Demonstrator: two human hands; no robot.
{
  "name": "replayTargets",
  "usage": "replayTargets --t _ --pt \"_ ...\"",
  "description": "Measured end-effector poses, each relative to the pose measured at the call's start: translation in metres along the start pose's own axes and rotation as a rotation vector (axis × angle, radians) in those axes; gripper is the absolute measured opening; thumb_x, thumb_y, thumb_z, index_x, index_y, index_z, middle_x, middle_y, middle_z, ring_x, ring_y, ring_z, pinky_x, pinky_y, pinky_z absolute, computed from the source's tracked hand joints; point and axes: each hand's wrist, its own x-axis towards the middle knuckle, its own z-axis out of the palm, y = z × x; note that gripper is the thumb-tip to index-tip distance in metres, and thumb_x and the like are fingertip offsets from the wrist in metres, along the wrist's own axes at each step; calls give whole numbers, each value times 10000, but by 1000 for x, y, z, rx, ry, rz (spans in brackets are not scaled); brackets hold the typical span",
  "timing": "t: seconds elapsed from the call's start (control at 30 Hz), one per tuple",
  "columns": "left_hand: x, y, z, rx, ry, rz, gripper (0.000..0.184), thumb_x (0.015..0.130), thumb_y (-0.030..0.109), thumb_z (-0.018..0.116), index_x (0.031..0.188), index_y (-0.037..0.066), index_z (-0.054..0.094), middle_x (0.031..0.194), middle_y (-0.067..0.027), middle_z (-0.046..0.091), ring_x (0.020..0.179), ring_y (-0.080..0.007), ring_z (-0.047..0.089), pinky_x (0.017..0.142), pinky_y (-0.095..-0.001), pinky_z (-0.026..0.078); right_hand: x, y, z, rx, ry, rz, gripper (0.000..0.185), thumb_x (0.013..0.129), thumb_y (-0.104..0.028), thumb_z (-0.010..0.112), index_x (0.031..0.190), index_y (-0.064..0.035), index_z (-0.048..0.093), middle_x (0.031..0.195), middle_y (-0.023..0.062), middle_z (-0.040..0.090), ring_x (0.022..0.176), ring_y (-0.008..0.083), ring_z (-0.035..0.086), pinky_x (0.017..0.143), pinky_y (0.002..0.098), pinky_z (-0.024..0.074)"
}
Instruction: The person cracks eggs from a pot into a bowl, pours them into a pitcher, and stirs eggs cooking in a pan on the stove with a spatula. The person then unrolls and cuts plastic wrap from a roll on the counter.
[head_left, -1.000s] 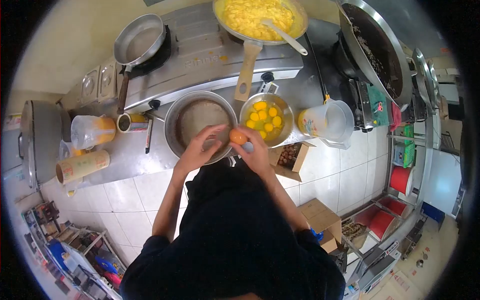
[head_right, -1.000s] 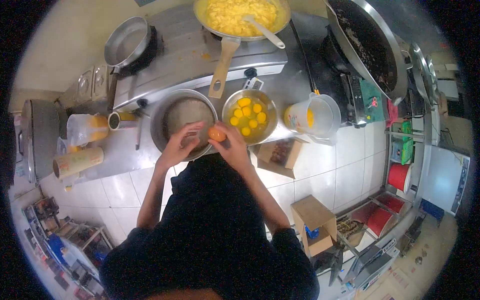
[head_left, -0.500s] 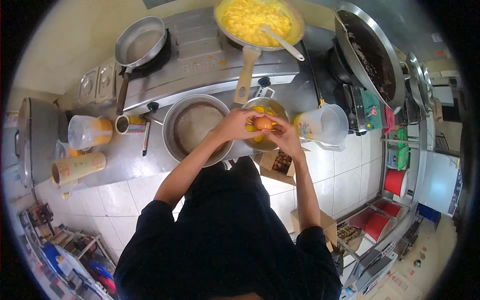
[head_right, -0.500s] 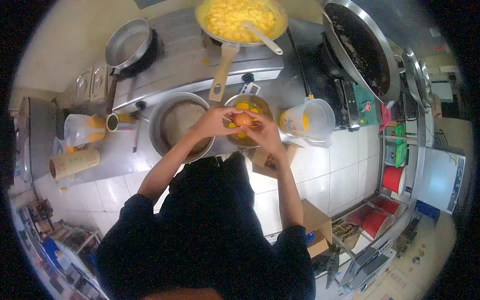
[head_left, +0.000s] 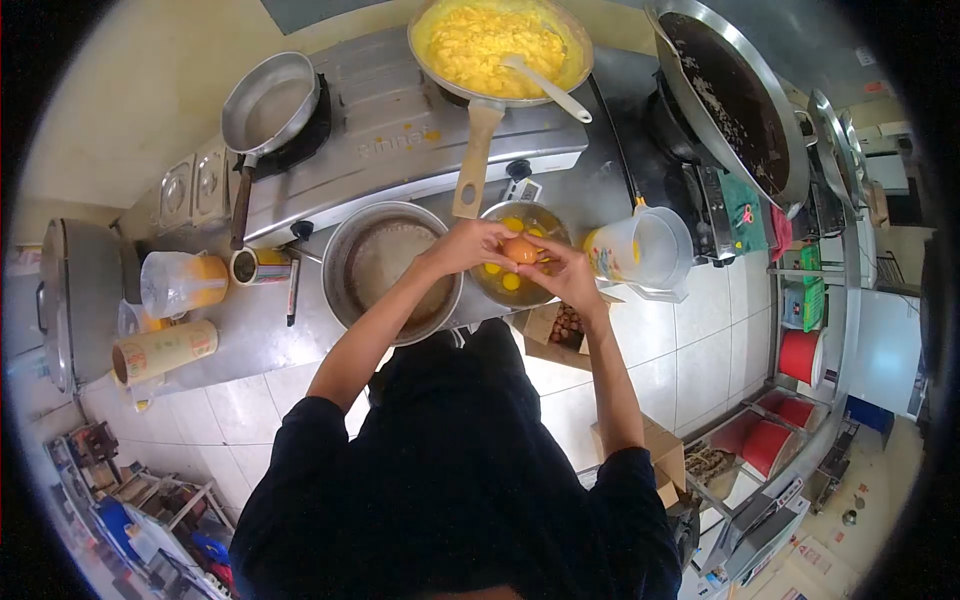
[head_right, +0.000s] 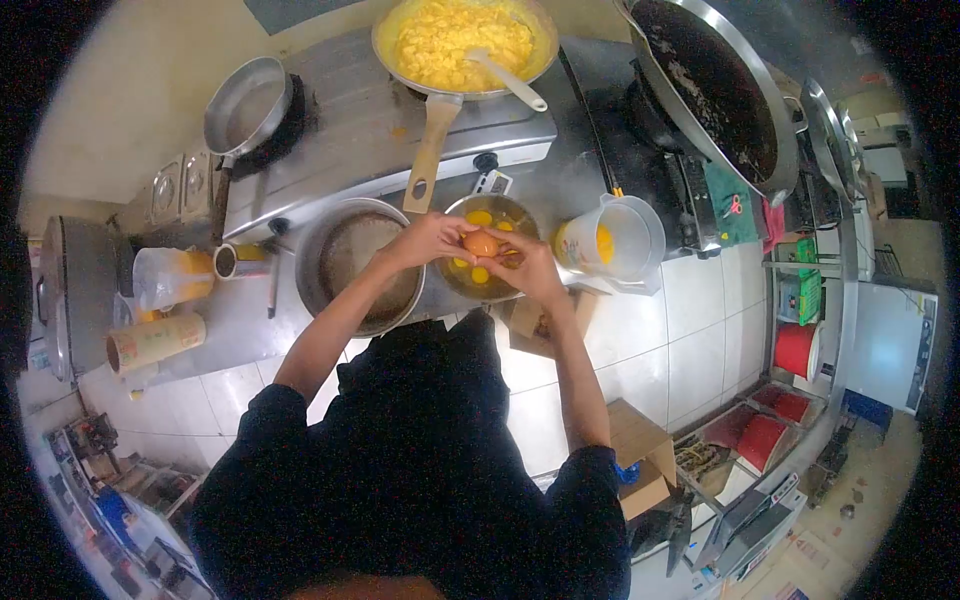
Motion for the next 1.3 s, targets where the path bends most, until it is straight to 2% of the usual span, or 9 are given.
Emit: replayTargets --t 0.37,0.67,0.77,0.87,0.93,1.1,1.17,1.2,1.3 --pt "5 3 13 345 100 144 510 671 204 812 1091 -7 614 939 -150 680 809 -194 678 746 -288 545 -1 1 6 -119 101 -128 471 672 -35 751 1127 -38 628 1099 144 650 928 239 665 788 317 564" --pt "11 -6 3 626 130 400 496 684 190 770 1133 57 606 1155 -124 624 1061 -277 605 925 -352 486 -5 9 -6 -285 202 -325 414 710 -24 719 1112 -68 635 1085 141 644 979 283 637 838 343 529" --pt "15 10 7 588 96 390 529 698 217 788 1156 56 579 1184 -99 616 1024 -254 619 899 -350 492 -9 -3 -5 -352 215 -237 448 736 -17 704 1165 -95 604 1166 145 593 1032 304 609 860 355 514" --pt "15 33 33 96 168 67 554 698 257 810 1159 67 567 1192 -67 617 1013 -212 611 869 -329 482 -22 -17 6 -292 258 -160 511 732 -29 721 1211 -117 566 1215 151 536 1083 320 573 881 367 494" --pt "17 49 51 256 143 308 556 697 273 820 1150 76 566 1185 -52 619 1007 -167 593 843 -303 463 -46 -14 12 -336 499 -160 555 724 -42 746 1231 -125 537 1213 155 515 1091 332 556 887 371 484" --pt "-24 57 58 87 144 162 333 825 208 716 1093 51 595 1075 -68 651 952 -171 606 803 -305 469 -140 22 2 -373 887 259 491 752 -48 724 1209 -78 545 1215 188 518 1114 339 530 929 403 454" --pt "-52 46 46 -194 147 -147 186 931 147 558 1047 6 596 993 -93 669 897 -151 618 807 -284 470 -182 42 -9 -655 729 577 419 773 -51 694 1173 -57 570 1181 201 548 1125 337 520 961 421 424" --pt "-65 47 36 -182 173 -136 186 931 147 558 1047 6 596 993 -93 669 897 -151 618 807 -284 470 -202 60 -6 -825 611 691 381 782 -51 680 1152 -52 587 1157 203 566 1126 334 518 973 427 411" --pt "-102 46 1 -211 178 -227 224 975 98 412 1011 -23 598 917 -110 669 860 -143 628 828 -269 476 -154 -4 -29 -584 634 518 317 782 -46 675 1095 -45 621 1058 180 618 1046 314 567 903 414 454"
